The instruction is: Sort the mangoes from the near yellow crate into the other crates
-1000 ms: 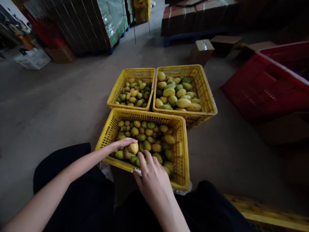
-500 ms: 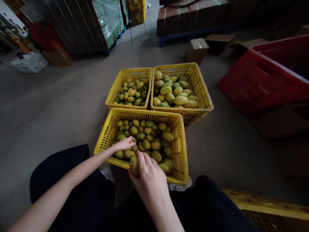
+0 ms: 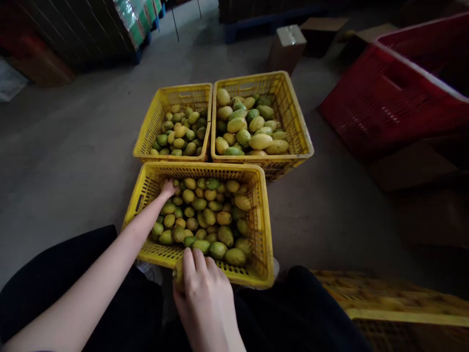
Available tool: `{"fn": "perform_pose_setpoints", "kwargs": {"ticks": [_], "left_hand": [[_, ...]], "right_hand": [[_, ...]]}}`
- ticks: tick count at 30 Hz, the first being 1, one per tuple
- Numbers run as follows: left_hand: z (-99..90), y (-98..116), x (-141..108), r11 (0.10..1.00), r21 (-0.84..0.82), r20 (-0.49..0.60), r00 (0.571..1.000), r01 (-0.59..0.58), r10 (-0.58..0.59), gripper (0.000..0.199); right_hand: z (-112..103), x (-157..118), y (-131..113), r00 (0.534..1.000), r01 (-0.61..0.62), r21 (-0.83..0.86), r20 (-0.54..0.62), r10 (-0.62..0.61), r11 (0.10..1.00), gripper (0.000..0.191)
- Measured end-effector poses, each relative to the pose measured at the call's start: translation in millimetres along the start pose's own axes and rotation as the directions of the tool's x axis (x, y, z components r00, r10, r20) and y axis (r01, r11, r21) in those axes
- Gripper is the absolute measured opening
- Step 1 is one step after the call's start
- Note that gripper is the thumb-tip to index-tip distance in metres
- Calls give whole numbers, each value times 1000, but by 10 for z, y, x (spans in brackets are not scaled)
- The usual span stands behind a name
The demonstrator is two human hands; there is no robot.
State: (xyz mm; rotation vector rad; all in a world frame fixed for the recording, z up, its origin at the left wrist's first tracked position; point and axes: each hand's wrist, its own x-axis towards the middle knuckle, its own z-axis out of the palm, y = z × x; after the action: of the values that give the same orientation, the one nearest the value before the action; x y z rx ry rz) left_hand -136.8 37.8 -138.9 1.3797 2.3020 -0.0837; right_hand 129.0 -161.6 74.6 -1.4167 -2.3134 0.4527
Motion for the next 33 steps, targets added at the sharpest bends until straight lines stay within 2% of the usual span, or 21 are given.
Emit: {"fn": "perform_pose_setpoints", "kwargs": {"ticks": [5,7,10,12,14,16,19,22,24,25,27,29,31,33], "left_hand": [[71,-91,15,985,-174,-10,1000,9,-11,73],[64,-121,-41,961,-277,-10,1000,11,-15,72],[35,-108,-168,882,-470,24,999,31,-22,51],[-9,-73,-270,784,-618,73,997,61,-20,30],[-106,-34,-370,650,-753,137,990,101,5,27],[-288,0,-463,523,-839,210,976,152,53,40],[-732,44,-636,387,-897,288,946,212,150,55],[-1263,90,-951,113,-937,349,871,331,346,63],[-1552,120,-1243,-95,-906,321,818,411,477,63],[-1658,132,-1398,-182,-885,288,811,428,509,60],[-1792,149,-1690,-332,-835,228,824,440,519,51],[-1847,164,-1925,-437,-783,210,850,442,483,41],[-1863,183,-2094,-491,-742,225,859,457,460,31],[-1871,208,-2211,-516,-716,222,854,470,470,21]], "right_hand": [[40,65,-1,999,25,-5,22,-24,1000,42],[48,89,-10,999,37,-13,22,-37,999,43],[53,115,-47,999,35,-3,3,-35,999,44],[50,138,-86,1000,22,13,-7,-22,1000,44],[41,177,-135,999,15,48,28,-16,999,39],[26,236,-198,995,-3,123,99,-9,992,32],[-10,344,-314,987,-69,314,161,18,947,31],[-62,438,-435,991,-110,533,128,48,839,39],[-94,475,-497,994,-104,670,91,58,735,40],[-104,485,-519,995,-96,731,72,63,676,40],[-99,491,-542,993,-103,834,55,105,542,41],[-64,481,-539,973,-171,910,94,213,378,47],[-18,468,-515,929,-242,948,165,330,208,52],[5,467,-485,888,-237,963,162,431,126,53]]}}
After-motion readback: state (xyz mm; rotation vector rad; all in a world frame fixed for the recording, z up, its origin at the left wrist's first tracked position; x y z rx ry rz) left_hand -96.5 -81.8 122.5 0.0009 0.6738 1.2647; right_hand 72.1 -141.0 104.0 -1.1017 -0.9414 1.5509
